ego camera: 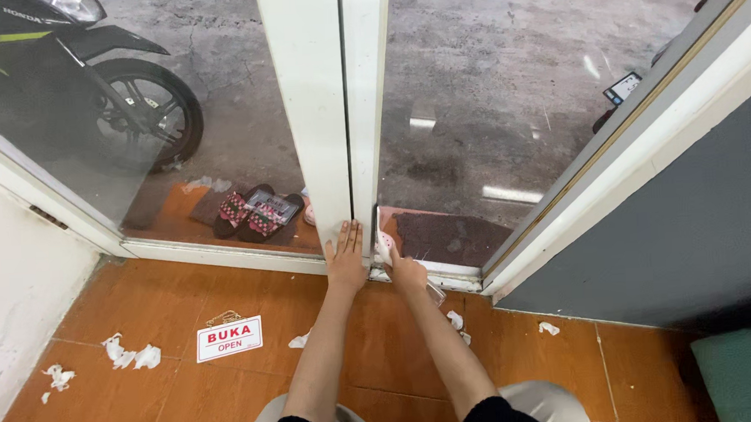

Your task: The person cleans a glass door using a squeegee. They spray water onto the glass and then wipe it down with the tool from top to bottom.

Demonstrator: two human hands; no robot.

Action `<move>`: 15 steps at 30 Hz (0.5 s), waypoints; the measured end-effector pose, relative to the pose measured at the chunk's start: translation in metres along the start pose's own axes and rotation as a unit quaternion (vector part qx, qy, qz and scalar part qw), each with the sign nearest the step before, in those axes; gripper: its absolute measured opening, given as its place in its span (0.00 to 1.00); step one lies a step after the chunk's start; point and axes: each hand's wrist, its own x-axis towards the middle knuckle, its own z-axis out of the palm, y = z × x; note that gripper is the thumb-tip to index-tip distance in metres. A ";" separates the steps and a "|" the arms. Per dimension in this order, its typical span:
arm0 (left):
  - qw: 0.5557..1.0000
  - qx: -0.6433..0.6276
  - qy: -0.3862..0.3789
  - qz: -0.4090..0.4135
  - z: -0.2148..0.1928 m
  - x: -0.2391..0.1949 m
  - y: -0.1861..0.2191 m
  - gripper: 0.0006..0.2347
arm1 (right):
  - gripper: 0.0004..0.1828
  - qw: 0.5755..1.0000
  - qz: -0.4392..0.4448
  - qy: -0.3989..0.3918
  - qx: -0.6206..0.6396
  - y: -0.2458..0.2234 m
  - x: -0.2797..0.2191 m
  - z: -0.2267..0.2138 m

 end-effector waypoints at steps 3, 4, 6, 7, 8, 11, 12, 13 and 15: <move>1.000 -0.004 0.002 -0.018 -0.002 0.003 0.007 0.48 | 0.26 1.000 0.020 0.007 -0.006 0.010 0.001 0.000; 0.999 -0.018 -0.033 -0.022 -0.006 0.004 0.009 0.49 | 0.28 0.999 0.020 0.027 -0.009 0.016 0.001 -0.002; 0.997 -0.033 -0.070 -0.026 -0.013 0.005 0.013 0.50 | 0.28 0.999 0.021 -0.031 -0.019 0.034 0.009 -0.010; 0.996 -0.033 -0.078 -0.033 -0.016 0.005 0.015 0.50 | 0.29 0.995 0.021 -0.092 -0.028 0.044 0.008 -0.012; 0.995 -0.034 -0.086 -0.040 -0.018 0.004 0.016 0.51 | 0.29 0.995 0.023 -0.095 -0.028 0.056 0.001 -0.014; 0.994 -0.039 -0.096 -0.042 -0.023 0.003 0.016 0.51 | 0.30 0.999 0.032 0.004 -0.042 0.100 -0.018 -0.028; 0.994 -0.039 -0.096 -0.040 -0.023 0.003 0.016 0.51 | 0.32 0.997 0.059 -0.023 -0.038 0.115 -0.024 -0.035; 0.994 -0.040 -0.093 -0.042 -0.023 0.002 0.016 0.52 | 0.33 0.994 0.088 -0.050 -0.033 0.129 -0.030 -0.040; 0.994 -0.040 -0.090 -0.040 -0.020 0.002 0.016 0.52 | 0.34 0.990 0.113 -0.075 -0.033 0.156 -0.047 -0.050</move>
